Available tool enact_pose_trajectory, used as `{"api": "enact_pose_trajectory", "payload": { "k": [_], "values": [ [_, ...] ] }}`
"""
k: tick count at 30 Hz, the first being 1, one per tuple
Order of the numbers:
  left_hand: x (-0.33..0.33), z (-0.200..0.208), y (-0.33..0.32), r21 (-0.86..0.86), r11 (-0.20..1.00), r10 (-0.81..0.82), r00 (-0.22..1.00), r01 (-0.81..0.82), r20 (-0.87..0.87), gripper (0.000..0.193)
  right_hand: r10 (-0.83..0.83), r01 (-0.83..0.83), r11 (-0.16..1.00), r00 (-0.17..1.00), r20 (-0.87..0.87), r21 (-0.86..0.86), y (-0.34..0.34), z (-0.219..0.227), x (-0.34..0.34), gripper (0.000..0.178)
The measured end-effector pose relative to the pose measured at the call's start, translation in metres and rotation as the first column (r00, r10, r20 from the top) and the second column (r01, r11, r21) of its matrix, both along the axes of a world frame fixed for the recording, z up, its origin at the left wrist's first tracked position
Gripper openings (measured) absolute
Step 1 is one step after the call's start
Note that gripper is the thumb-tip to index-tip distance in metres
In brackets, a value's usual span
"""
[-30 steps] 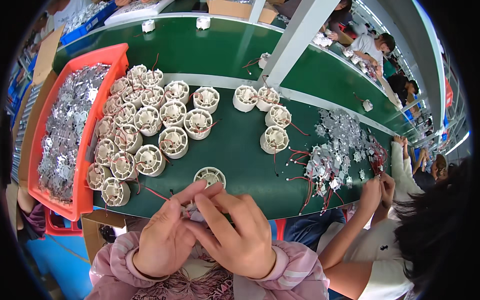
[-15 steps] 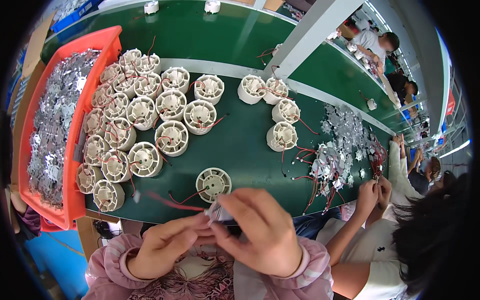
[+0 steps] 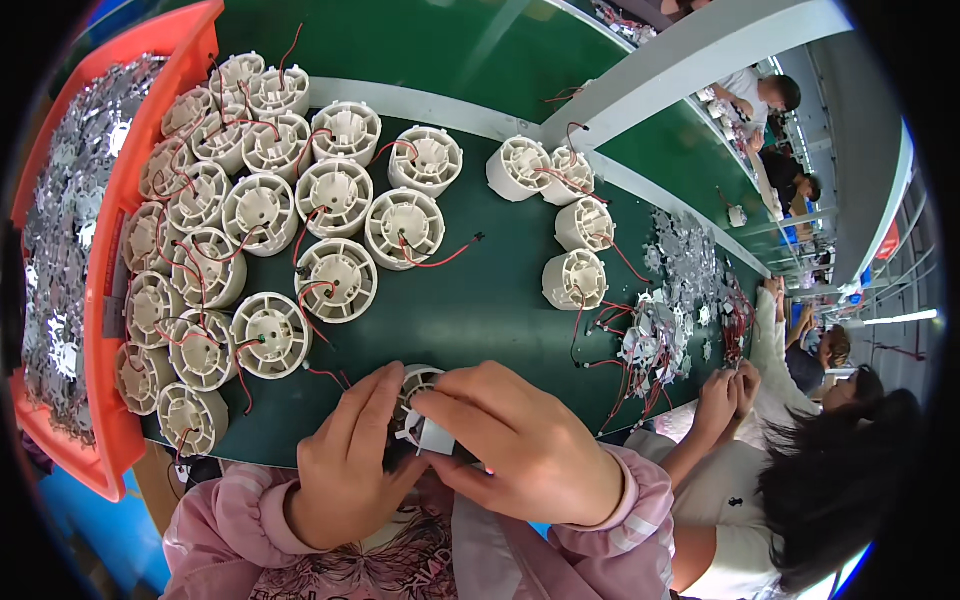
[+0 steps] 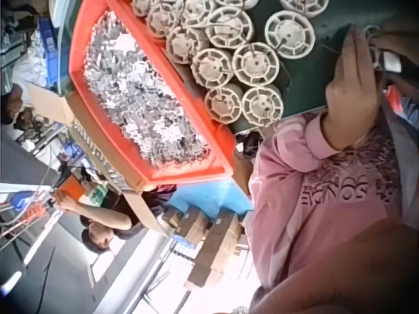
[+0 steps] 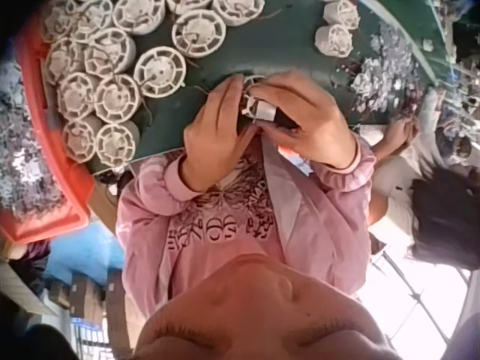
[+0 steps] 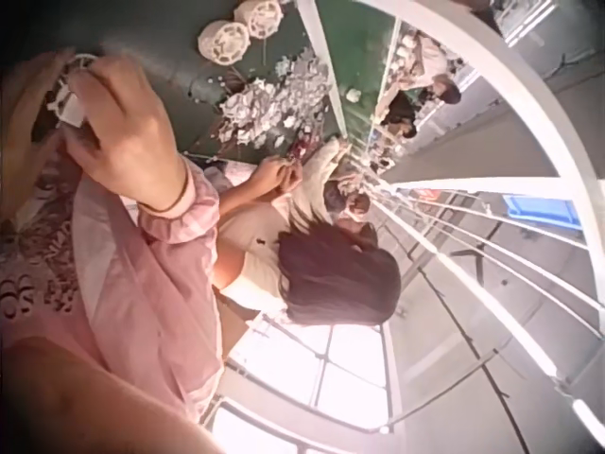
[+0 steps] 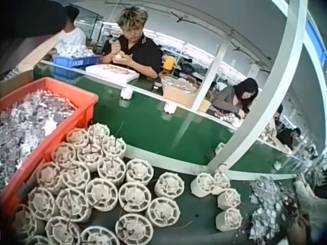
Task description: The person picks up a metal plate and a plastic housing, fits the plate into the housing by hand, and places the assembled unit on the table, repeating the process for a second unit.
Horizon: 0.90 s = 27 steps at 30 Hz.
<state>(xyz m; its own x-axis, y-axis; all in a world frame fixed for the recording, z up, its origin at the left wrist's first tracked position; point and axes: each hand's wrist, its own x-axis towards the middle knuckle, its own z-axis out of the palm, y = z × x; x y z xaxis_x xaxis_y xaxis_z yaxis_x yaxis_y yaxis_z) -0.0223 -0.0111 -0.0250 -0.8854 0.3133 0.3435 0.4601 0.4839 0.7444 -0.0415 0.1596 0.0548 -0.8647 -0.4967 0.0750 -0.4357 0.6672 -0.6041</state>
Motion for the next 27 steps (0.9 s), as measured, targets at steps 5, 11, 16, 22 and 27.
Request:
{"api": "enact_pose_trajectory", "payload": {
  "k": [5, 11, 16, 22, 27],
  "values": [
    [-0.006, 0.001, -0.006, 0.121, 0.99, -0.089, 0.993, 0.079, 0.077, 0.08, 0.071, -0.071, 0.997, 0.997, 0.011, 0.034, 0.007, 0.005, -0.011, 0.05],
    [-0.01, 0.002, -0.014, 0.162, 0.973, -0.189, 0.97, 0.163, 0.155, 0.076, 0.129, -0.132, 0.991, 0.989, 0.078, 0.037, 0.007, 0.006, -0.015, 0.049],
    [-0.013, 0.005, -0.016, 0.181, 0.963, -0.237, 0.951, 0.202, 0.2, 0.074, 0.042, -0.048, 0.997, 0.995, 0.086, 0.068, -0.001, 0.007, -0.003, 0.049],
    [-0.017, 0.004, -0.017, 0.195, 0.956, -0.259, 0.945, 0.221, 0.199, 0.072, -0.089, 0.085, 0.984, 0.996, 0.02, 0.156, -0.017, 0.01, 0.009, 0.048],
    [-0.017, 0.0, -0.016, 0.211, 0.946, -0.286, 0.94, 0.246, 0.188, 0.069, -0.107, 0.097, 0.979, 0.993, 0.051, 0.179, -0.013, 0.012, 0.009, 0.048]
  ]
}}
